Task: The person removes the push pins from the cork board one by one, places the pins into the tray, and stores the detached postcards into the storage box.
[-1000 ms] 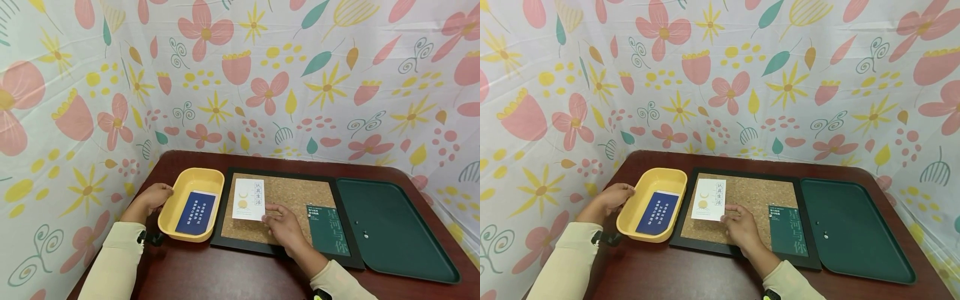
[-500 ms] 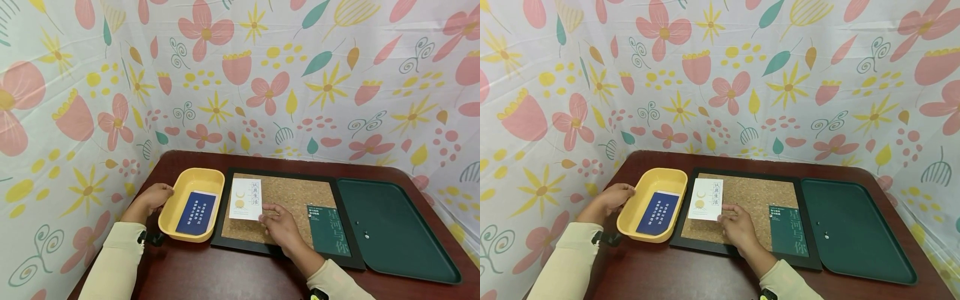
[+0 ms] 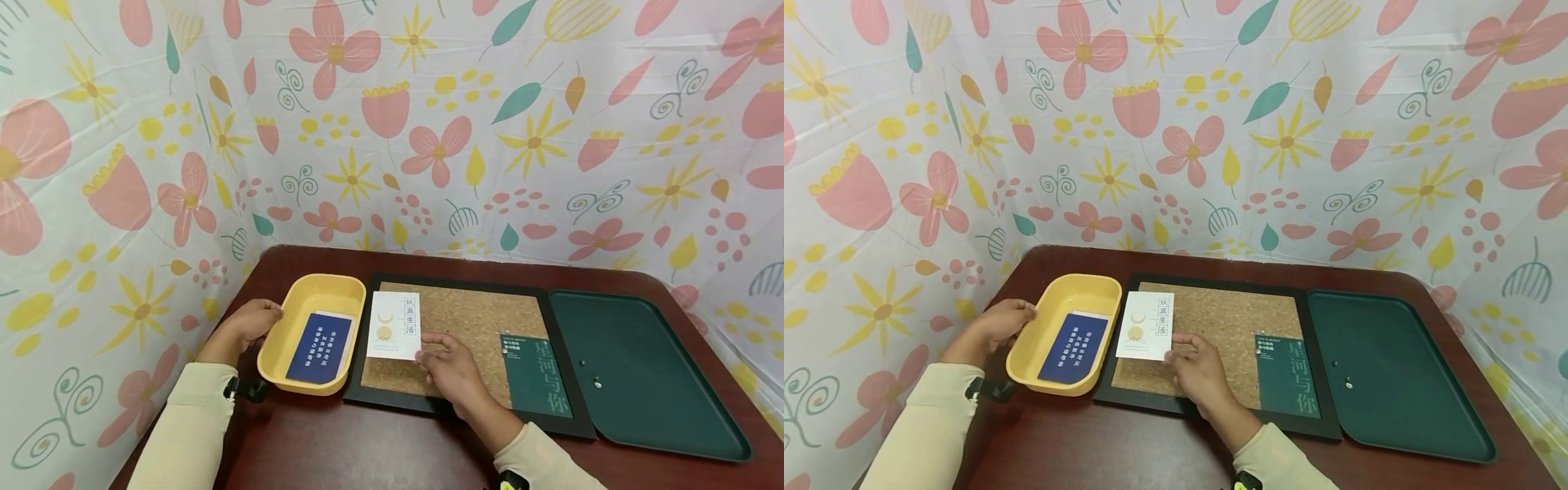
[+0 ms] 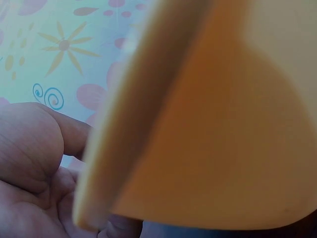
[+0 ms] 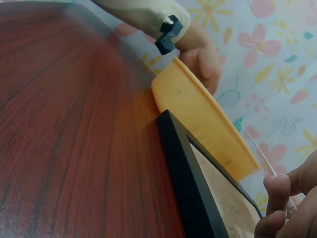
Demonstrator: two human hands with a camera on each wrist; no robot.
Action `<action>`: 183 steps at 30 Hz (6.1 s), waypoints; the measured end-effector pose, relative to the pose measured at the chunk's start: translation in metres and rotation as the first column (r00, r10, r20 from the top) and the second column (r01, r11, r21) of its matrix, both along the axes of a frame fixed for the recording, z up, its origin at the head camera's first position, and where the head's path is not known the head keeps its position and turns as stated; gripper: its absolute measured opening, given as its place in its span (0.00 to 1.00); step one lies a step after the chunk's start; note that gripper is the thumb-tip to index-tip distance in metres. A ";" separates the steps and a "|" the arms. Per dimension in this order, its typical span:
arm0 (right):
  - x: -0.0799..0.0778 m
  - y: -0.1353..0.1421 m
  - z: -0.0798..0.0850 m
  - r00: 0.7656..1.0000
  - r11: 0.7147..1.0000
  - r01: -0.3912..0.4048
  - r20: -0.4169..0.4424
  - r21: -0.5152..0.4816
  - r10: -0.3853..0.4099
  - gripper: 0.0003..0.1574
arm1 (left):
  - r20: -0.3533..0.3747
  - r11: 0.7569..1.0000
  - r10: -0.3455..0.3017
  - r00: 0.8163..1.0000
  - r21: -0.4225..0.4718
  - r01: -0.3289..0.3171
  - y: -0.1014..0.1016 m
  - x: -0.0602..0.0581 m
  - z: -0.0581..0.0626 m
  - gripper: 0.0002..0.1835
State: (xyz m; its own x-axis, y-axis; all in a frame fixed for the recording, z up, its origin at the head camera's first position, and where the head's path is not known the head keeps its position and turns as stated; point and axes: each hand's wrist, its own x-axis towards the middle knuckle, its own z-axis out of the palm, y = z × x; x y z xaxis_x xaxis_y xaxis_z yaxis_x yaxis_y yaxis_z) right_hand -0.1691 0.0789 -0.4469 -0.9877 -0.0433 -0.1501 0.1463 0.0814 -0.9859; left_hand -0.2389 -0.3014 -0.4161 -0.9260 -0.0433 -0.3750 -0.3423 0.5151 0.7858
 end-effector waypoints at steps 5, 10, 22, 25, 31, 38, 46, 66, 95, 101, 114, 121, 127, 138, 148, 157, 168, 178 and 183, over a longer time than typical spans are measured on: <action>0.000 -0.004 0.000 1.000 1.000 -0.007 0.001 0.007 0.007 0.20 | -0.005 1.000 -0.001 1.000 -0.009 0.001 -0.001 0.000 0.000 0.20; 0.001 -0.007 0.000 1.000 1.000 -0.016 -0.002 0.004 0.016 0.20 | -0.001 1.000 0.001 1.000 -0.011 -0.001 -0.003 -0.001 -0.002 0.20; 0.001 -0.013 0.002 1.000 1.000 -0.027 -0.010 -0.002 0.027 0.21 | 0.006 1.000 0.000 1.000 -0.006 0.000 -0.003 -0.002 -0.001 0.19; 0.002 -0.014 0.001 0.999 0.999 -0.034 -0.011 -0.007 0.034 0.21 | 0.006 1.000 0.000 1.000 -0.006 0.000 -0.002 -0.002 -0.002 0.19; 0.002 -0.016 -0.001 0.999 0.999 -0.039 0.000 -0.021 0.039 0.20 | 0.000 1.000 0.006 1.000 -0.018 -0.006 -0.002 -0.003 -0.003 0.19; 0.002 -0.020 -0.002 0.999 0.998 -0.047 0.008 -0.043 0.047 0.20 | -0.007 1.000 0.004 1.000 -0.028 -0.004 -0.001 -0.003 -0.003 0.20; 0.003 -0.026 -0.001 0.999 0.998 -0.048 -0.002 -0.051 0.048 0.20 | -0.003 0.999 0.004 1.000 -0.031 -0.004 -0.001 -0.003 -0.004 0.20; 0.003 -0.040 -0.006 0.998 0.998 -0.062 -0.016 -0.030 0.062 0.20 | -0.010 0.999 0.002 1.000 -0.047 -0.003 0.000 -0.004 -0.003 0.20; 0.004 -0.061 -0.006 0.994 0.996 -0.088 -0.064 -0.010 0.087 0.20 | -0.005 0.999 0.006 1.000 -0.044 -0.006 -0.002 -0.003 -0.004 0.20; 0.004 -0.064 -0.006 0.994 0.994 -0.103 -0.044 -0.031 0.102 0.21 | 0.000 0.999 0.017 1.000 -0.039 -0.017 -0.001 -0.003 -0.004 0.19; 0.007 -0.066 -0.004 0.979 0.979 -0.196 -0.070 -0.058 0.192 0.27 | -0.002 0.999 0.023 1.000 -0.045 -0.023 -0.001 -0.003 -0.005 0.20; 0.008 -0.067 -0.006 0.974 0.974 -0.220 -0.073 -0.059 0.216 0.28 | 0.000 0.999 0.021 1.000 -0.043 -0.021 -0.001 -0.003 -0.005 0.19; 0.009 -0.065 -0.005 0.975 0.977 -0.210 -0.078 -0.043 0.206 0.27 | 0.001 0.999 0.015 1.000 -0.038 -0.015 -0.001 -0.002 -0.005 0.21; 0.005 -0.055 -0.009 0.978 0.982 -0.189 -0.087 0.004 0.189 0.24 | -0.004 1.000 -0.002 1.000 -0.026 0.002 -0.001 -0.001 -0.004 0.22; 0.004 -0.046 -0.007 0.980 0.983 -0.185 -0.078 -0.002 0.184 0.26 | 0.002 0.999 -0.022 1.000 -0.038 0.022 -0.002 -0.001 -0.003 0.22; 0.004 -0.031 -0.007 0.982 0.986 -0.164 -0.098 0.020 0.165 0.25 | -0.010 0.999 0.009 1.000 -0.032 -0.009 0.001 0.002 -0.003 0.23; 0.000 -0.002 -0.008 0.975 0.982 -0.170 -0.131 0.082 0.180 0.21 | -0.038 0.996 0.040 0.998 -0.072 -0.043 0.002 0.002 -0.004 0.26; -0.001 0.025 -0.007 0.973 0.971 -0.151 -0.146 0.187 0.180 0.20 | -0.180 0.979 0.048 0.982 -0.188 -0.082 0.009 0.009 0.013 0.22; -0.004 0.043 -0.006 0.973 0.958 -0.127 -0.156 0.259 0.171 0.19 | -0.410 0.949 -0.007 0.912 -0.291 -0.124 0.028 0.016 0.028 0.19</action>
